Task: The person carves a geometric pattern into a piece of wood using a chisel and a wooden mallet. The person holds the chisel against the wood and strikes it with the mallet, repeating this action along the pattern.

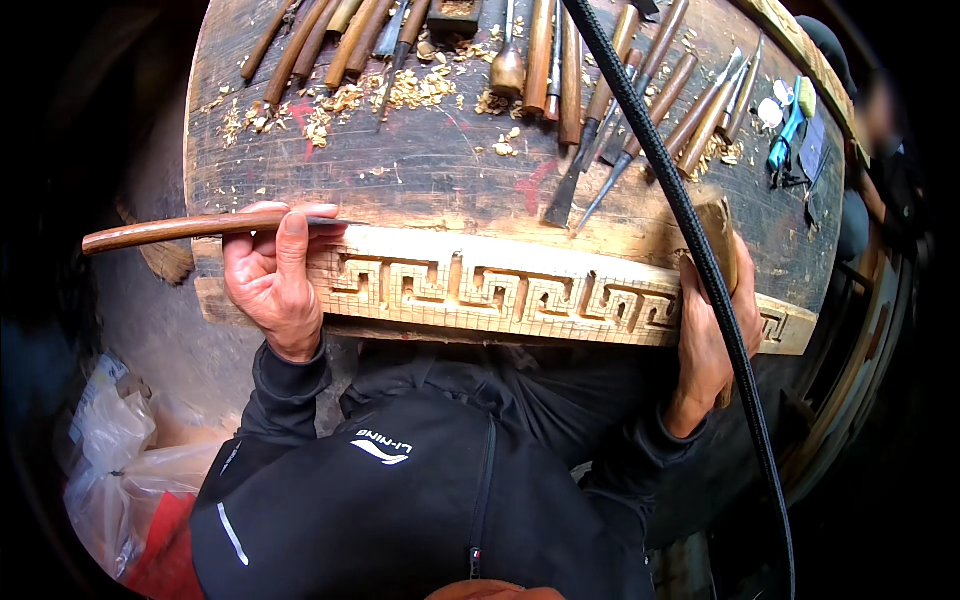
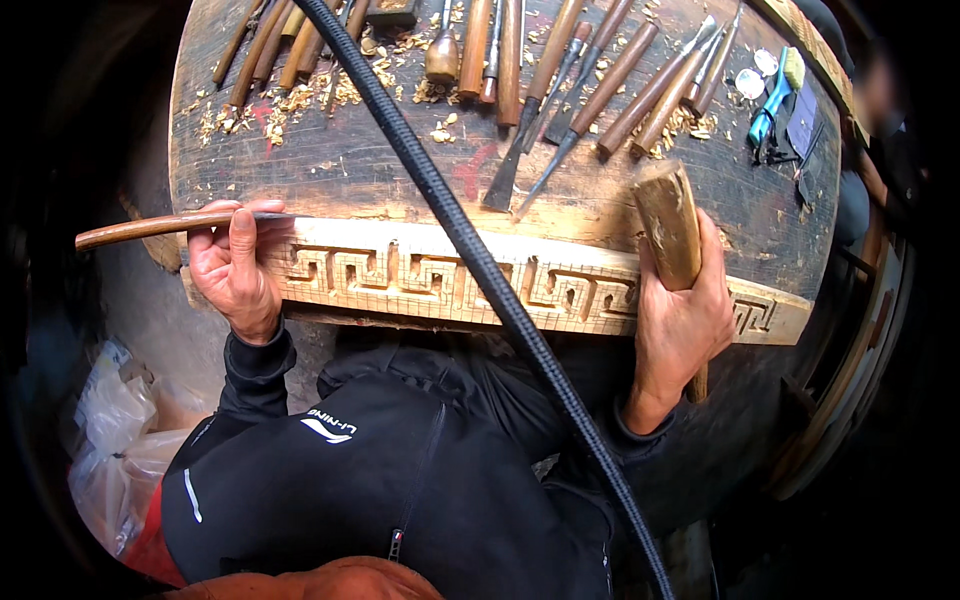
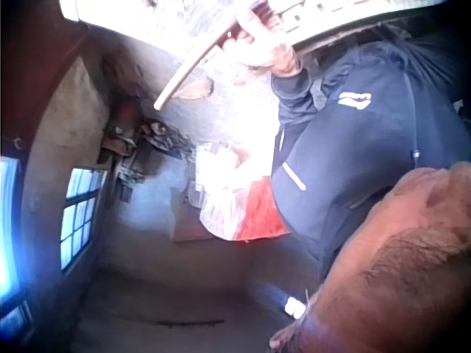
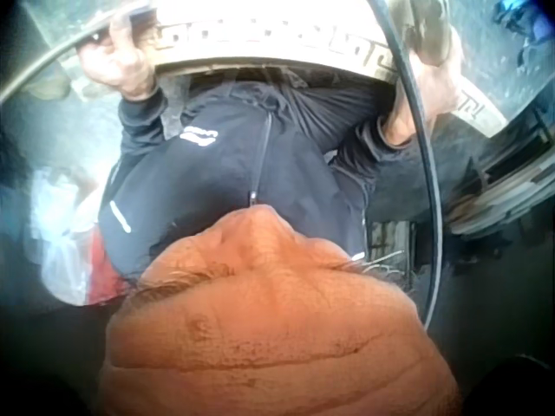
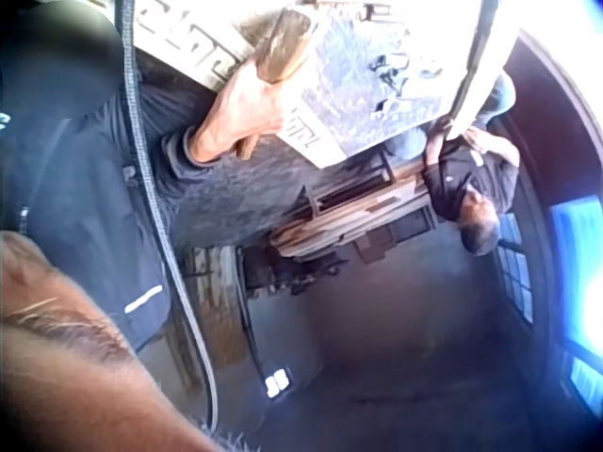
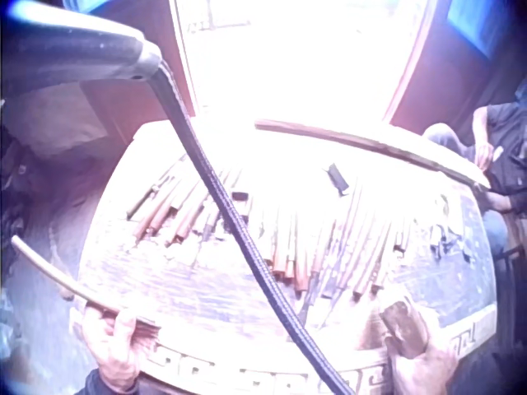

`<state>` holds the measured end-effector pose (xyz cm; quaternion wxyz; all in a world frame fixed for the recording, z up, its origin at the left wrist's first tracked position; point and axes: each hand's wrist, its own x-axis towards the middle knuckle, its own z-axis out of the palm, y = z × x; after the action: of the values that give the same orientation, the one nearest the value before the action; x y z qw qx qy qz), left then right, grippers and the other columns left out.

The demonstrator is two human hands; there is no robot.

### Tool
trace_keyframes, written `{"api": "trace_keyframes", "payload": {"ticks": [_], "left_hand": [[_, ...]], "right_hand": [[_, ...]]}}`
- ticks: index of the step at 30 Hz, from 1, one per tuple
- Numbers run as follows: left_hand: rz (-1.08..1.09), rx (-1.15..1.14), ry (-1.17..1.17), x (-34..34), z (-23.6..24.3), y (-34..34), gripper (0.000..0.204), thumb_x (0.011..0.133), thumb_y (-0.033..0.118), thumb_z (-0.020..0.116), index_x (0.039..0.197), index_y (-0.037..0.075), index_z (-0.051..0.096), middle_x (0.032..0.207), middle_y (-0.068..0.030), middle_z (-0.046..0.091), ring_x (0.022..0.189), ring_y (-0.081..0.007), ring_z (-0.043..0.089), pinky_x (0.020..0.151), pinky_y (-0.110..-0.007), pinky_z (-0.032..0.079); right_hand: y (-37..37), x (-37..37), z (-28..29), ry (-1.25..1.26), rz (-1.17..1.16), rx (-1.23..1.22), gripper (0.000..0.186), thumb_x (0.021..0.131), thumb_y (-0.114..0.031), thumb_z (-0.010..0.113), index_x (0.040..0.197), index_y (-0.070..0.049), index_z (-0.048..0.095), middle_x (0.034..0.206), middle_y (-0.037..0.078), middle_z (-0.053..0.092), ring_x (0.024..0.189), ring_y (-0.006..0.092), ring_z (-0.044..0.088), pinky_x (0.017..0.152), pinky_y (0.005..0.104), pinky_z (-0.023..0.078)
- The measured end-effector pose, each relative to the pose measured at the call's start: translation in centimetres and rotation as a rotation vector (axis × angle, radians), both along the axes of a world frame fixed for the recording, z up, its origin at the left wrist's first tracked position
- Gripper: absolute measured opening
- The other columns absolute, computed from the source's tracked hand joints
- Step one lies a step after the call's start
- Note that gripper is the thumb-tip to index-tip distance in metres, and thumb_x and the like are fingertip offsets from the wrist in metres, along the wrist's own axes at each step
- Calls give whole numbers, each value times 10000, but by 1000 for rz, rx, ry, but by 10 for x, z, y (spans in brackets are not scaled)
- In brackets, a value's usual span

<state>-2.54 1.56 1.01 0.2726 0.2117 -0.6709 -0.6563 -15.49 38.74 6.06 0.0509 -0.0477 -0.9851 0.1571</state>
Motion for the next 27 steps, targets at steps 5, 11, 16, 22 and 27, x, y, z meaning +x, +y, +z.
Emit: {"api": "trace_keyframes", "payload": {"ticks": [5, 11, 16, 22, 27], "left_hand": [[18, -42, -20, -2, 6, 6, 190, 1141, 87, 666, 1273, -23, 583, 1073, -239, 816, 886, -209, 793, 838, -324, 663], [-309, -121, 42, 18, 8, 68, 219, 1080, -32, 699, 1262, -22, 579, 1027, -200, 802, 938, -280, 812, 905, -415, 687], [-392, -160, 147, 20, -3, 91, 360, 977, -121, 802, 1275, -6, 637, 1088, -190, 816, 966, -233, 798, 846, -345, 632], [-410, -222, 123, 19, -2, 87, 324, 971, -131, 795, 1245, -24, 663, 1079, -169, 807, 961, -221, 783, 859, -343, 629], [-349, -132, 150, 17, -4, 91, 251, 941, -120, 839, 1156, -20, 757, 1006, -131, 823, 881, -185, 777, 771, -319, 615]], "right_hand": [[3, 0, -2, 4, 6, -19, 602, 894, -354, 939, 1446, -229, 735, 1228, 112, 833, 1106, 369, 802, 921, 452, 612], [5, 0, -2, 30, 29, 24, 599, 905, -369, 916, 1456, -244, 721, 1197, 108, 836, 1078, 383, 800, 896, 463, 608], [4, 0, -2, 22, 28, 8, 585, 906, -366, 911, 1447, -252, 720, 1172, 108, 837, 1055, 391, 800, 885, 477, 606], [7, 0, -3, 33, 43, -1, 561, 910, -368, 905, 1431, -263, 724, 1147, 112, 840, 1043, 404, 799, 874, 486, 606], [7, 0, -3, 29, 50, -20, 548, 912, -363, 901, 1425, -281, 725, 1137, 116, 841, 1038, 409, 799, 871, 496, 604]]}}
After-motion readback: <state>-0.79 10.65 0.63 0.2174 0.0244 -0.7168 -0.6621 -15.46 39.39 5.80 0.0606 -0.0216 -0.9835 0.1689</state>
